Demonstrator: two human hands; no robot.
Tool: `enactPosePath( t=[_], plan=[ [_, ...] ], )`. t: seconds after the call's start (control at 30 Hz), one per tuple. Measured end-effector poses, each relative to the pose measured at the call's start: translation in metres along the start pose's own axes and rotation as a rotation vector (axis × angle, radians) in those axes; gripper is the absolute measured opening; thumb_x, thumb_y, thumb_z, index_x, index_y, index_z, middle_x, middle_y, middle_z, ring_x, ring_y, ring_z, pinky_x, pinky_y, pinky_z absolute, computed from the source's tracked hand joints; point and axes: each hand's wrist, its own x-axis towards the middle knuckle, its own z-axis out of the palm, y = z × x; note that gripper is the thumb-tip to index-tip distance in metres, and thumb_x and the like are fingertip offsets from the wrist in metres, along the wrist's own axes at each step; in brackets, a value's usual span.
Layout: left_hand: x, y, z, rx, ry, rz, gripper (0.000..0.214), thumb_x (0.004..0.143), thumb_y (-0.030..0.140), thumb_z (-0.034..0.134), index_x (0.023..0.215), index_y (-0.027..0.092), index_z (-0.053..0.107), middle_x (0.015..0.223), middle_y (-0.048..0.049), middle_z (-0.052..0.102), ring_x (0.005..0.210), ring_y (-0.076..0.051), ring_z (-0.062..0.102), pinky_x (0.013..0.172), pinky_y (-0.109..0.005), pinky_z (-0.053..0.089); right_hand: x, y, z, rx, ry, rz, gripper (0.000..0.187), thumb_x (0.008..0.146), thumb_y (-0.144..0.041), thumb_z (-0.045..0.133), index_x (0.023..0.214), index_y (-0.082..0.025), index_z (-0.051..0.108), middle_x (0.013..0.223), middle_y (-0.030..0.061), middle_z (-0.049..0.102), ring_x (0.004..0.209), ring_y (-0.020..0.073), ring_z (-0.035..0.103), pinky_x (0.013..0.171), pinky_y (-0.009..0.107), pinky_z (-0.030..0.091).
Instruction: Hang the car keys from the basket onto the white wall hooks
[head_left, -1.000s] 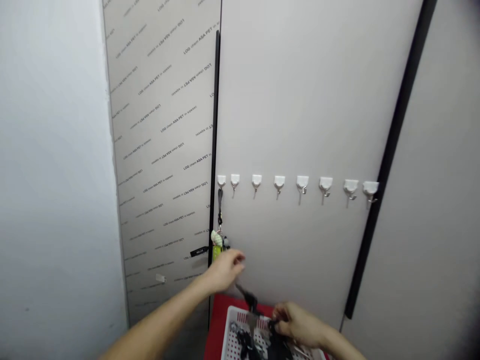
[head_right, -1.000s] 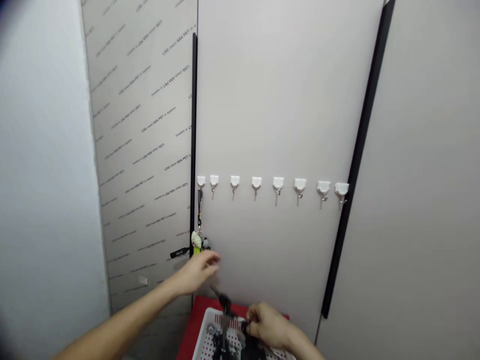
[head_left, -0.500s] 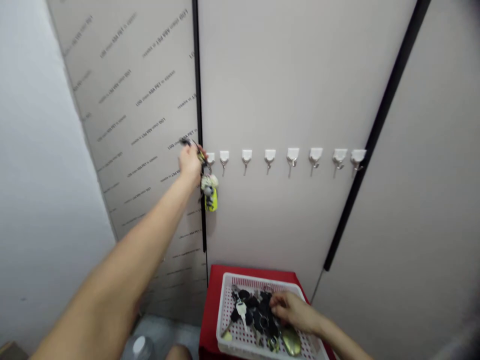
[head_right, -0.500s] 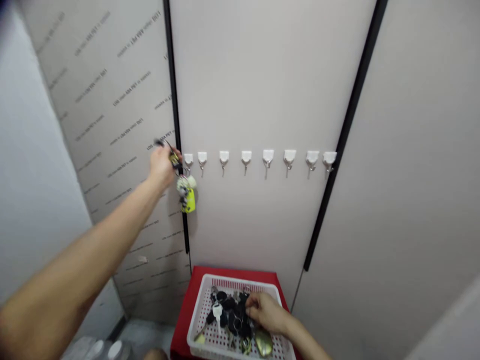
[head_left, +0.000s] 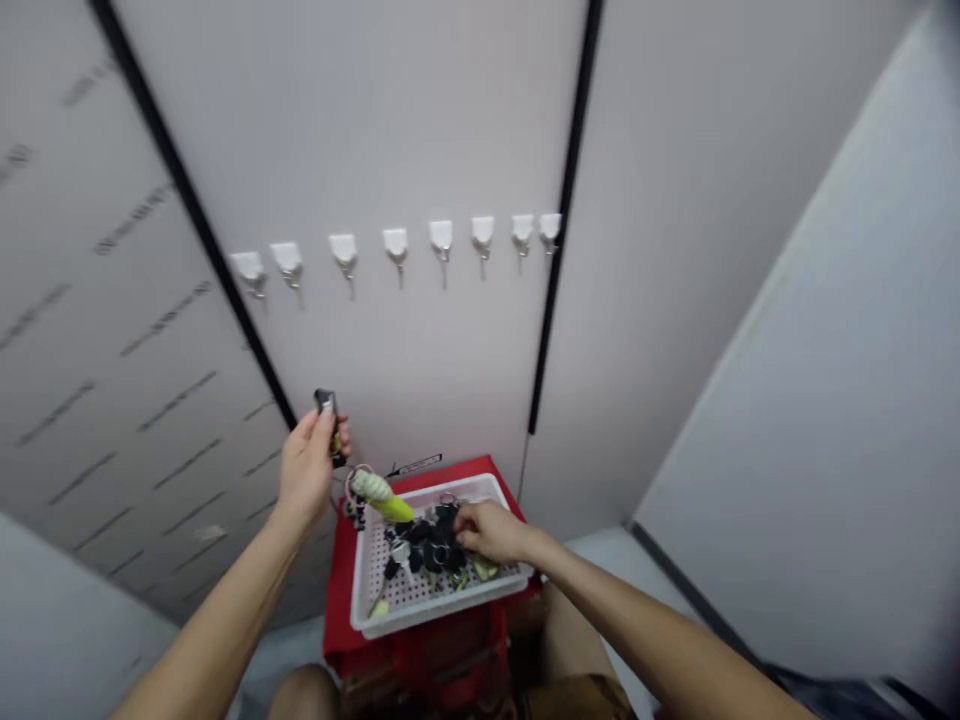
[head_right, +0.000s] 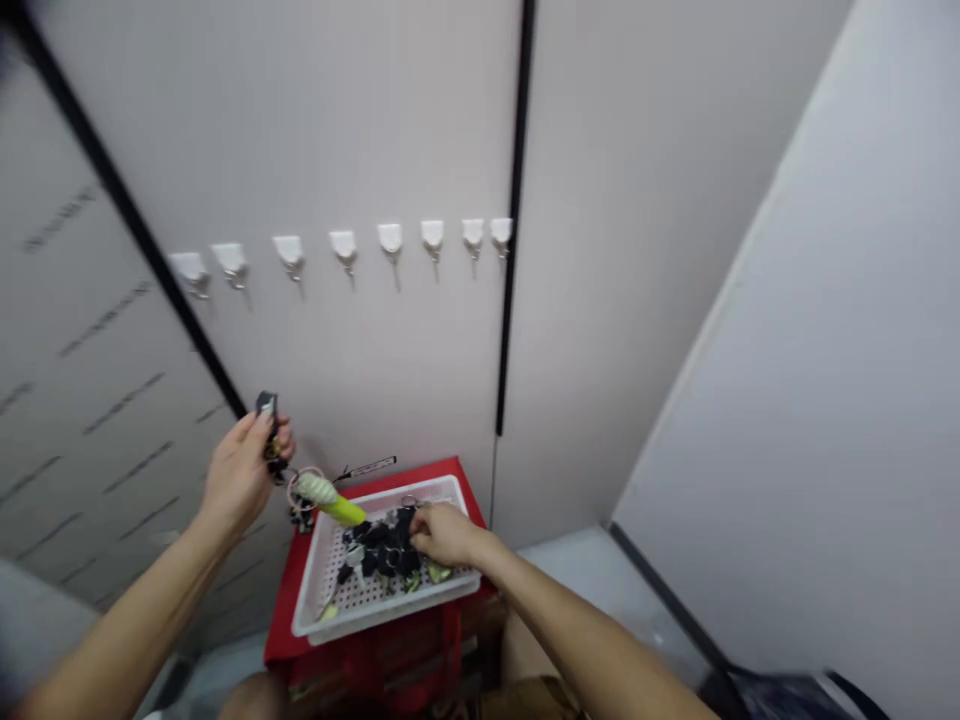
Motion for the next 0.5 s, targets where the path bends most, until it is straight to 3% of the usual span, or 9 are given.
enactPosePath(
  t=[0.13,0.3,0.4,0.5],
  plan=[
    [-0.012,-0.031,0.010,-0.037,0.098,-0.049,0.020,0.058,0.034,0.050,0.062,0.015,0.046,0.045,0.0060,0.042,0.041,-0.003,0.039,0.039,-0.015,0.032,-0.007,-0.002,0.004,-0.199,0.039,0.008,0.023,0.063,-0.024,0.041,0.079,-0.019,0.056,0.074,0.0029,0.060,0.067,0.0142,0.052,0.053,0.021,0.034],
    [-0.029,-0.051,0.030,-0.111,0.218,-0.096,0.021,0.046,0.031,0.057,0.054,0.016,0.046,0.046,0.0065,0.043,0.043,-0.004,0.039,0.039,-0.016,0.032,-0.013,0.000,0.004,-0.288,0.033,0.021,0.023,0.064,-0.029,0.039,0.079,-0.020,0.055,0.076,0.0032,0.059,0.067,0.0159,0.052,0.049,0.023,0.034],
    [-0.040,-0.063,0.029,-0.052,0.195,-0.246,0.020,0.041,0.031,0.058,0.053,0.018,0.048,0.043,0.0070,0.043,0.041,-0.005,0.039,0.038,-0.017,0.032,-0.013,0.004,0.005,-0.281,0.052,-0.006,0.023,0.065,-0.031,0.039,0.078,-0.021,0.054,0.076,0.0027,0.059,0.065,0.0153,0.052,0.047,0.022,0.032],
    [-0.050,-0.081,0.016,0.176,0.119,-0.413,0.019,0.041,0.033,0.057,0.055,0.021,0.052,0.040,0.0079,0.046,0.039,-0.006,0.040,0.039,-0.019,0.034,-0.014,0.008,0.006,-0.229,0.115,-0.052,0.021,0.066,-0.032,0.039,0.076,-0.020,0.053,0.072,0.0012,0.058,0.061,0.0130,0.050,0.046,0.021,0.030]
  ],
)
